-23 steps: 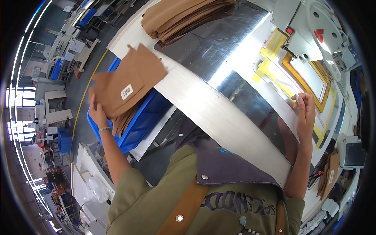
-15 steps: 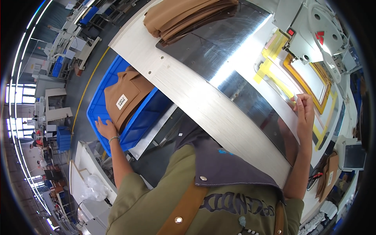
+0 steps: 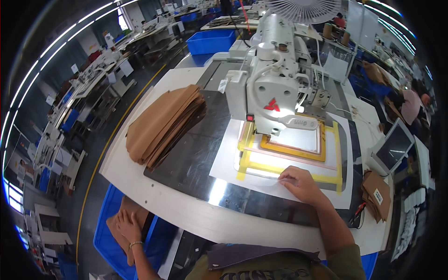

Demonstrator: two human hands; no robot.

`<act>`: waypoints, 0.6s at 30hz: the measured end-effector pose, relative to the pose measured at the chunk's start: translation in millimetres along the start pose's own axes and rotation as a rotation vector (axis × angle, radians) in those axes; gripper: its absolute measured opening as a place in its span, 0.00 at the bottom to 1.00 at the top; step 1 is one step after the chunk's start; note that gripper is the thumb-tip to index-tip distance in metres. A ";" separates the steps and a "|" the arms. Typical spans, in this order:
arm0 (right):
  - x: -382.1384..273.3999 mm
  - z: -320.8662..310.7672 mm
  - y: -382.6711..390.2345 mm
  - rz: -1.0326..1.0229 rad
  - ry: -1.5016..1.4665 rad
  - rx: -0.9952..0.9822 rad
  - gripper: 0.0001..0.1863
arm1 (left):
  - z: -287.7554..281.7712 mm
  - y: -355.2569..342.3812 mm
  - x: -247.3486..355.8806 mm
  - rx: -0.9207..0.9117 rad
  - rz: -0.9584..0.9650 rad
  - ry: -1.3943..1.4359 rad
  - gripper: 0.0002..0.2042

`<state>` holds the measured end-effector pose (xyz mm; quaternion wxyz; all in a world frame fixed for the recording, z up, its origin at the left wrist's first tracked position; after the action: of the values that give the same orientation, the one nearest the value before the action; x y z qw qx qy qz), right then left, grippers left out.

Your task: Placing and aligning leather pieces into an embroidery machine frame.

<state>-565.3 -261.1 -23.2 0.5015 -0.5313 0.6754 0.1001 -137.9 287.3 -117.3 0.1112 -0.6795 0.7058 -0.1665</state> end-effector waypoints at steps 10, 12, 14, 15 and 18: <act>-60.4 -35.1 -32.3 -0.108 -0.083 -0.127 0.07 | -175.9 33.4 335.3 -0.580 0.884 1.341 0.18; -73.0 -37.8 -35.5 -0.163 -0.082 -0.176 0.07 | -171.1 79.0 387.0 -0.980 1.009 1.436 0.24; -71.9 -42.3 -30.3 -0.138 -0.081 -0.127 0.07 | -165.6 123.3 423.2 -1.533 0.955 1.377 0.24; -67.9 -45.9 -26.8 -0.118 -0.081 -0.085 0.07 | -156.7 136.3 437.5 -1.726 0.926 1.287 0.22; -50.8 -64.3 -7.0 0.016 -0.047 0.037 0.07 | -147.2 157.1 467.9 -1.871 0.816 1.123 0.11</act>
<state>-599.8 -275.6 50.1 0.5261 -0.5142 0.6693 0.1042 -363.5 -163.2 -10.2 -0.7164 -0.0496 0.6694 0.1901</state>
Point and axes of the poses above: each hand's wrist, its own y-axis away from the middle knuckle, its own z-axis out of the palm, x = y × z, the point moved 1 cm from there along -y, towards the middle knuckle, and after that the axes turned 13 degrees about -z, right-handed, at the moved point
